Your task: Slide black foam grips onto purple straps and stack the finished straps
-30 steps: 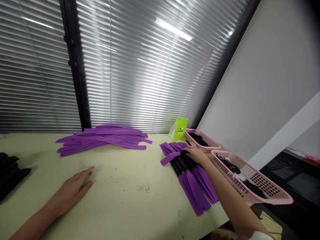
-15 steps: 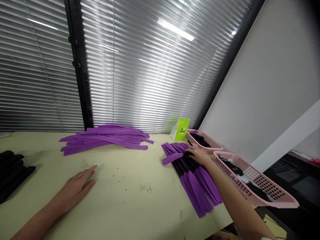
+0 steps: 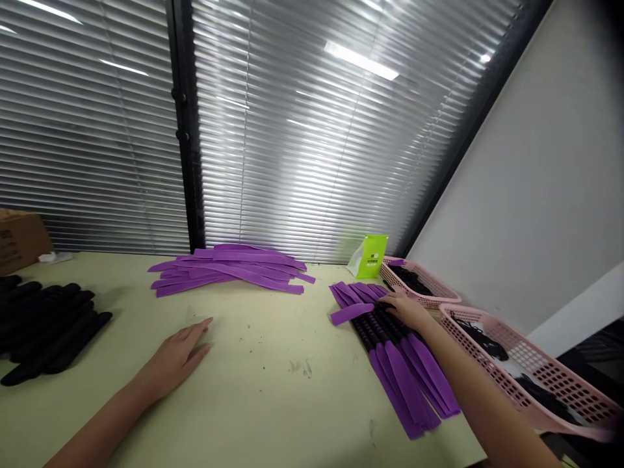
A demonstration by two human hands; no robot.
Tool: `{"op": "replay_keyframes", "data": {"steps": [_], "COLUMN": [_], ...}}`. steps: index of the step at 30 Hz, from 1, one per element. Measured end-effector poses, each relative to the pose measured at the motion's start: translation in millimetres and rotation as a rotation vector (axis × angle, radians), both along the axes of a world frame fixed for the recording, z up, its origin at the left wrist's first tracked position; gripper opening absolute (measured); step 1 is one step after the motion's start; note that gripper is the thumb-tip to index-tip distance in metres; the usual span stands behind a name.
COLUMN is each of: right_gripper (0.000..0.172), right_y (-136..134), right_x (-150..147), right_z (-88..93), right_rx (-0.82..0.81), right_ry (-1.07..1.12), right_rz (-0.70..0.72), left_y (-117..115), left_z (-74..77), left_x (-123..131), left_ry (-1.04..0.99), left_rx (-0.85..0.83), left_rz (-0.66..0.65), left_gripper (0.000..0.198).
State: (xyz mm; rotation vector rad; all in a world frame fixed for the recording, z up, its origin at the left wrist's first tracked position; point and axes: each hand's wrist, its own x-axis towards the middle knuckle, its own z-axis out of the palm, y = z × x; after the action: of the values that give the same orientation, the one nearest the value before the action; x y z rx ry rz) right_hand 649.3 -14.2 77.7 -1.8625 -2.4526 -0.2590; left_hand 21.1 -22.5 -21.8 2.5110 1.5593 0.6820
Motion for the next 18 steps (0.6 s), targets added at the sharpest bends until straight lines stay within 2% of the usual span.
{"op": "replay_keyframes", "data": {"steps": [6,13,18], "right_gripper": [0.034,0.046,0.041], "right_y": [-2,1,2], "right_x": [1,10,3], "right_z": [0.1,-0.3,1.6], "right_rx": [-0.005,0.02,-0.01], "right_ry": [0.047,0.005,-0.048], "right_rz": [0.017,-0.007,-0.021], "left_y": [1,3,3], "left_z": [0.5,-2.6,-1.9], "left_x": [1,0,0], "left_ry": [0.0,0.002,0.019], "left_rx": [0.0,-0.014,-0.03], "left_rz": [-0.004,-0.009,0.0], "left_gripper": [0.058,0.058,0.059]}}
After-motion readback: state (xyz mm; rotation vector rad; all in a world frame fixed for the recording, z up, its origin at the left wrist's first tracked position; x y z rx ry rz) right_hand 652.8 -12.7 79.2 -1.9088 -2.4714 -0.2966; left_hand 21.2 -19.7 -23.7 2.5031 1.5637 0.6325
